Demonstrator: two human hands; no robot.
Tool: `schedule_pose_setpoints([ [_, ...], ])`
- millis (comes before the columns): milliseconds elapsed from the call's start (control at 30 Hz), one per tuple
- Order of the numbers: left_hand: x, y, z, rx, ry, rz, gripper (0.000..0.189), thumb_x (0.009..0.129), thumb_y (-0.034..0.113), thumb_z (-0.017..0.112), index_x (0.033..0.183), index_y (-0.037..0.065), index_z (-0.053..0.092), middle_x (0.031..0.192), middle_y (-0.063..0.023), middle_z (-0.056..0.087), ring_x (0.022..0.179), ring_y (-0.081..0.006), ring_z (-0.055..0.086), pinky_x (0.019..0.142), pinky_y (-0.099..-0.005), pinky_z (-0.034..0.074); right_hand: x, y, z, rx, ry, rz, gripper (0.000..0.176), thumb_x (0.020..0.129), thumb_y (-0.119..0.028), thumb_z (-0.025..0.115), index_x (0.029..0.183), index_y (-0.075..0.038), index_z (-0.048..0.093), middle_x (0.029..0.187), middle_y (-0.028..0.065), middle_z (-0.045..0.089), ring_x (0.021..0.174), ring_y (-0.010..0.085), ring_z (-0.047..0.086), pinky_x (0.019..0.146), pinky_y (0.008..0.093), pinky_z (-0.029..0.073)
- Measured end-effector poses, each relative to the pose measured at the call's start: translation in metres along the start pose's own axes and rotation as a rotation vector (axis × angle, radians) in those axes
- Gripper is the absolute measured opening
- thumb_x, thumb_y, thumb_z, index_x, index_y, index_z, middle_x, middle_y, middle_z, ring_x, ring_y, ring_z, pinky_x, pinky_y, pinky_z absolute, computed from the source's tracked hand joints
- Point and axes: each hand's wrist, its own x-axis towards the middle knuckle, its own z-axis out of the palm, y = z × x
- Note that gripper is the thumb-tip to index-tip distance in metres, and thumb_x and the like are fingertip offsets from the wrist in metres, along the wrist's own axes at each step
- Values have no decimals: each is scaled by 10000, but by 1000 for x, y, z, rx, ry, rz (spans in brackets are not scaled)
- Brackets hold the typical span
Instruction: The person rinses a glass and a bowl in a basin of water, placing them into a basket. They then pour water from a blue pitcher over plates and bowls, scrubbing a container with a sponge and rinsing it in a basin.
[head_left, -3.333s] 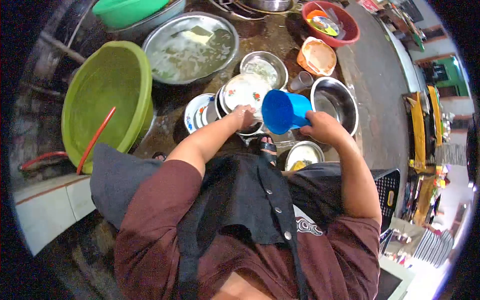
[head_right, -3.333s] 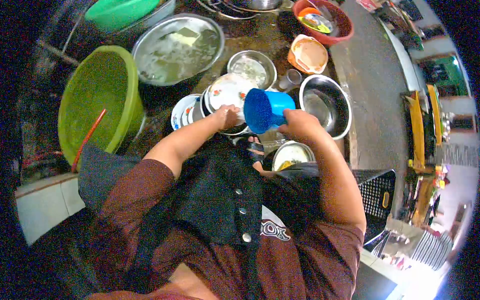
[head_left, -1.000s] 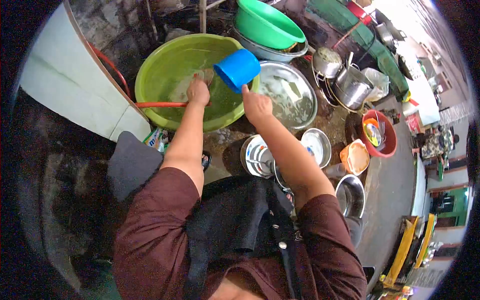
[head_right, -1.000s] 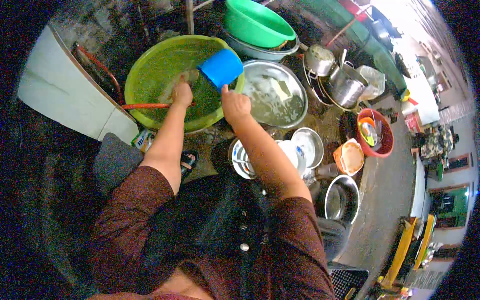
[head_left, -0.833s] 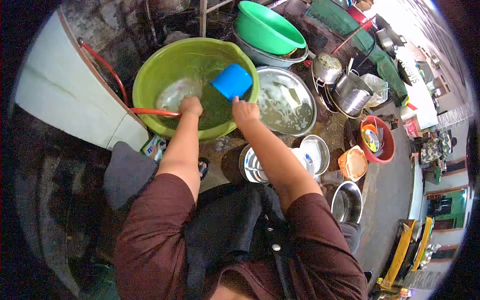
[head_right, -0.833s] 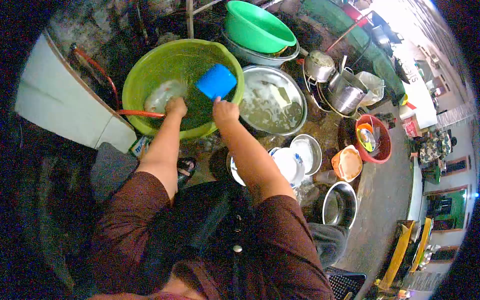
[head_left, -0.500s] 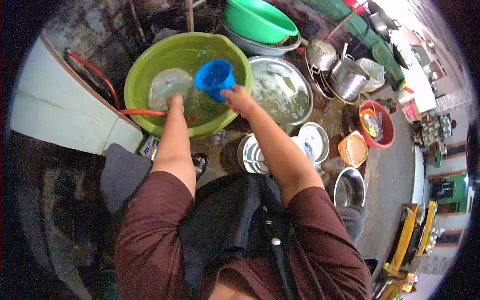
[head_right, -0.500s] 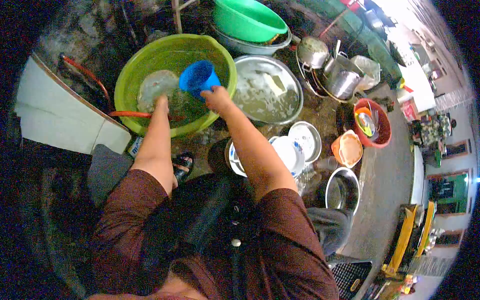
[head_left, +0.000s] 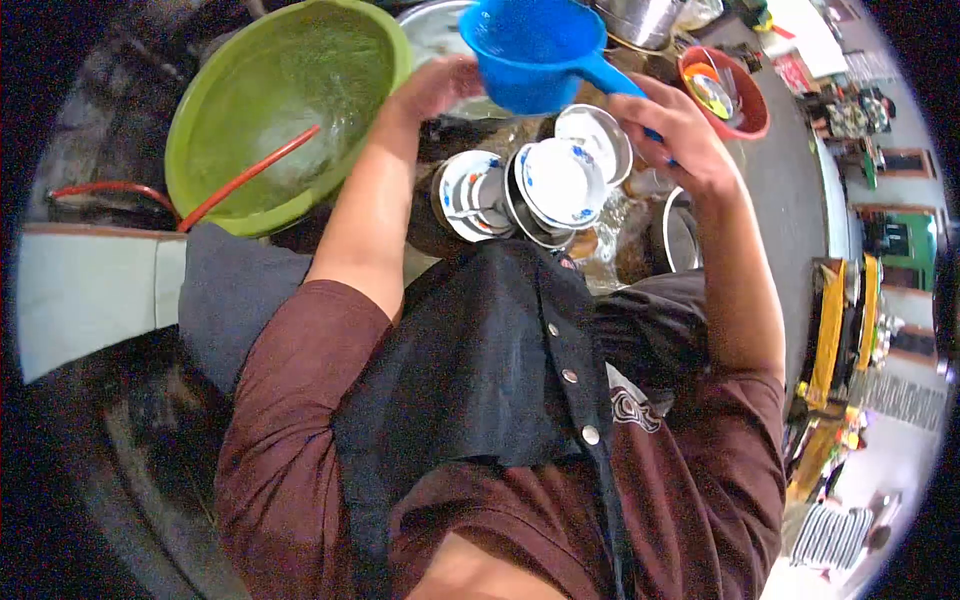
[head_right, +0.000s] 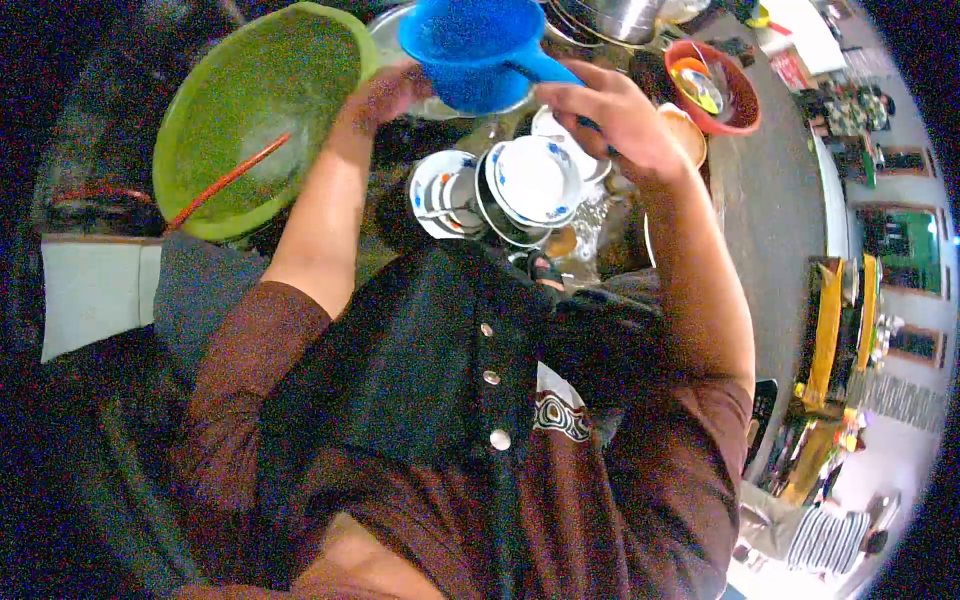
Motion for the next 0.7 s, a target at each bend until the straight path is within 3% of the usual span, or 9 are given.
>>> schedule_pose_setpoints([
  [133,41,-110,39,368,-146,-234,163,747,202,547,772,76,647,725,-14,600,688,-118,561,608,-288,440,-59,28,-36,-192,99,75,278,784,-261,583,955,-43,568,629,-52,465,440,28,371,372,199,262],
  [167,58,-172,30,918,-262,104,180,751,170,513,784,57,650,713,-63,624,663,-183,585,602,-323,453,-69,45,-43,-159,148,188,302,774,-260,582,982,-41,573,638,-50,472,477,30,400,384,195,270],
  [200,48,-180,50,1299,-356,119,183,739,107,488,795,41,650,745,-137,637,671,-268,603,601,-376,467,-79,52,-47,-256,177,253,338,768,-263,588,1021,-40,571,642,-53,474,480,35,410,394,195,290],
  [233,55,-226,43,1415,-557,70,199,720,60,491,825,33,658,837,-186,633,751,-324,615,651,-410,481,-86,62,-51,-228,173,331,354,763,-258,596,1040,-38,572,646,-50,484,490,38,414,405,197,304],
  [333,25,-243,92,1948,-573,-197,234,737,70,518,920,50,663,965,-142,639,917,-280,614,777,-413,470,-101,104,-65,-161,147,470,390,750,-240,620,1075,-28,573,679,-24,538,540,54,457,437,202,355],
  [400,33,-282,87,1999,-597,-212,273,722,122,579,986,87,638,1057,-105,609,967,-263,590,833,-437,428,-105,124,-71,-241,122,535,397,744,-227,627,1084,-29,570,738,12,583,605,76,524,448,215,394],
  [500,40,-298,93,1925,-599,-200,268,699,157,605,954,84,638,1041,-98,614,962,-263,593,826,-431,430,-109,134,-68,-176,110,672,346,751,-189,618,1039,-5,567,581,-28,470,421,44,386,371,200,279],
  [600,51,-336,91,1784,-482,-508,251,749,227,565,951,92,629,1061,-123,576,976,-265,567,822,-388,457,-113,149,-67,-146,53,743,353,756,-200,625,1049,-13,566,565,-31,464,419,49,391,366,203,279],
  [700,21,-279,128,1764,-354,-327,241,753,237,542,943,106,613,944,-140,620,914,-298,594,775,-365,490,-116,156,-67,-248,40,748,414,745,-217,638,1096,-13,552,573,-5,488,438,71,421,377,226,308],
])
